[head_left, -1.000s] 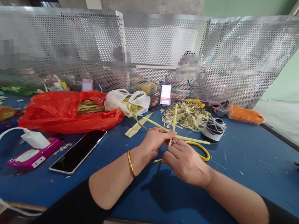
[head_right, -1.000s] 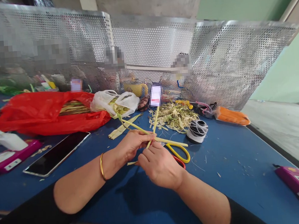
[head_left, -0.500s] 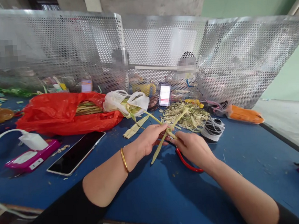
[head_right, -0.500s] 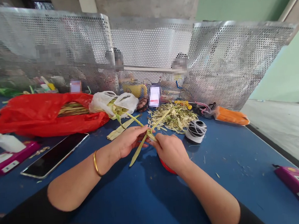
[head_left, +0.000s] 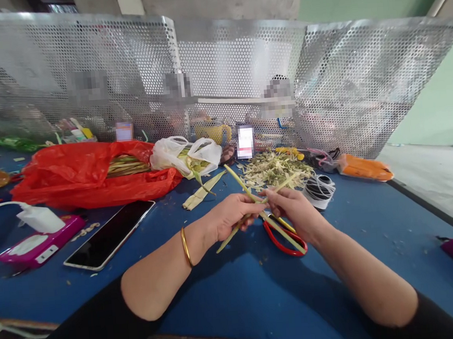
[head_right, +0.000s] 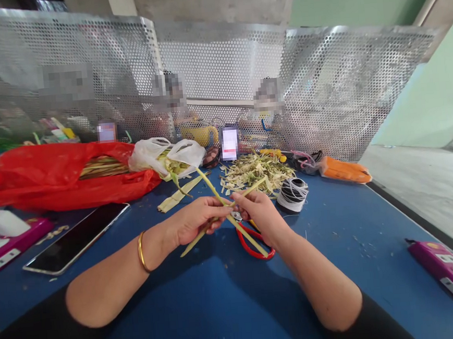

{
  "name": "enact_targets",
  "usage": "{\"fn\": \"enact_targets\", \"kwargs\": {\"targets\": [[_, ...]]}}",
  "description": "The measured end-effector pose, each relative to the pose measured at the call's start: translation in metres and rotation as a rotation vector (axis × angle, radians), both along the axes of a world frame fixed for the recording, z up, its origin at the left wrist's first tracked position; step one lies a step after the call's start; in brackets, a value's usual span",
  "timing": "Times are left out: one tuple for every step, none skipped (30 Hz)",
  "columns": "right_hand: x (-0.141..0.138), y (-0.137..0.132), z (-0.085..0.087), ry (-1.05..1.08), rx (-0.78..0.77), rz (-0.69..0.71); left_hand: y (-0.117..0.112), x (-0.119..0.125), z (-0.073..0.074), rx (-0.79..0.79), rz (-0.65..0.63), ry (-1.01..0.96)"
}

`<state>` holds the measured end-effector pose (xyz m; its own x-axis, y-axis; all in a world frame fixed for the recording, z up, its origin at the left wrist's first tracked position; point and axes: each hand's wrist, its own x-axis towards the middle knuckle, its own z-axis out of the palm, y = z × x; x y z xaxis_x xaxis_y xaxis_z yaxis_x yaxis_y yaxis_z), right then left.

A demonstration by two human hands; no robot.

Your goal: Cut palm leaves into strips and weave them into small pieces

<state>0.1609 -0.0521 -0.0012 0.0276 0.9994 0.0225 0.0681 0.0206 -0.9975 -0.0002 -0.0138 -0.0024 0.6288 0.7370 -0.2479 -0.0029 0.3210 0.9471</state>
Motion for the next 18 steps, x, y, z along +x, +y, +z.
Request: {"fn": "enact_targets", "kwargs": {"targets": [[-0.0004, 0.0, 0.0001, 0.144, -0.029, 0.033, -0.0011, 0.0, 0.0003, -0.01, -0.041, -0.011], [-0.0013, -0.0004, 0.0003, 0.258, -0.064, 0.064, -0.0019, 0.0002, 0.0001, -0.015, -0.066, -0.024], [-0.0024, -0.001, 0.0005, 0.343, -0.107, 0.083, -0.0025, 0.0006, -0.0002, -0.017, -0.075, -0.03], [-0.0038, -0.0015, 0.0006, 0.404, -0.155, 0.087, -0.003, 0.0011, -0.0007, -0.014, -0.07, -0.027], [-0.0054, -0.0019, 0.0007, 0.45, -0.199, 0.075, -0.0035, 0.0016, -0.0013, -0.006, -0.06, -0.014], [-0.007, -0.0022, 0.0008, 0.486, -0.235, 0.05, -0.0041, 0.0023, -0.0018, 0.004, -0.05, 0.005], [-0.0084, -0.0023, 0.0009, 0.515, -0.258, 0.016, -0.0048, 0.0029, -0.0021, 0.015, -0.042, 0.023], [-0.0095, -0.0023, 0.0011, 0.537, -0.267, -0.02, -0.0055, 0.0036, -0.0025, 0.025, -0.039, 0.033], [-0.0102, -0.0021, 0.0014, 0.551, -0.262, -0.052, -0.0063, 0.0042, -0.0027, 0.037, -0.039, 0.032], [-0.0104, -0.0019, 0.0017, 0.559, -0.25, -0.078, -0.0071, 0.0047, -0.0028, 0.05, -0.039, 0.026], [-0.0101, -0.0016, 0.0021, 0.56, -0.235, -0.095, -0.0078, 0.0051, -0.003, 0.063, -0.04, 0.019], [-0.0094, -0.0013, 0.0024, 0.557, -0.22, -0.106, -0.0083, 0.0053, -0.0031, 0.074, -0.039, 0.015], [-0.0086, -0.0011, 0.0027, 0.552, -0.204, -0.112, -0.0086, 0.0054, -0.0033, 0.082, -0.038, 0.014], [-0.0076, -0.0008, 0.0029, 0.542, -0.19, -0.116, -0.0088, 0.0054, -0.0034, 0.089, -0.036, 0.017], [-0.0069, -0.0006, 0.003, 0.531, -0.176, -0.118, -0.0087, 0.0052, -0.0036, 0.095, -0.035, 0.024], [-0.0064, -0.0005, 0.0029, 0.519, -0.161, -0.119, -0.0084, 0.0051, -0.0037, 0.101, -0.035, 0.032], [-0.0063, -0.0005, 0.0028, 0.509, -0.149, -0.119, -0.008, 0.0049, -0.0038, 0.109, -0.037, 0.038], [-0.0065, -0.0005, 0.0027, 0.503, -0.142, -0.121, -0.0076, 0.0047, -0.0038, 0.117, -0.039, 0.042]]}}
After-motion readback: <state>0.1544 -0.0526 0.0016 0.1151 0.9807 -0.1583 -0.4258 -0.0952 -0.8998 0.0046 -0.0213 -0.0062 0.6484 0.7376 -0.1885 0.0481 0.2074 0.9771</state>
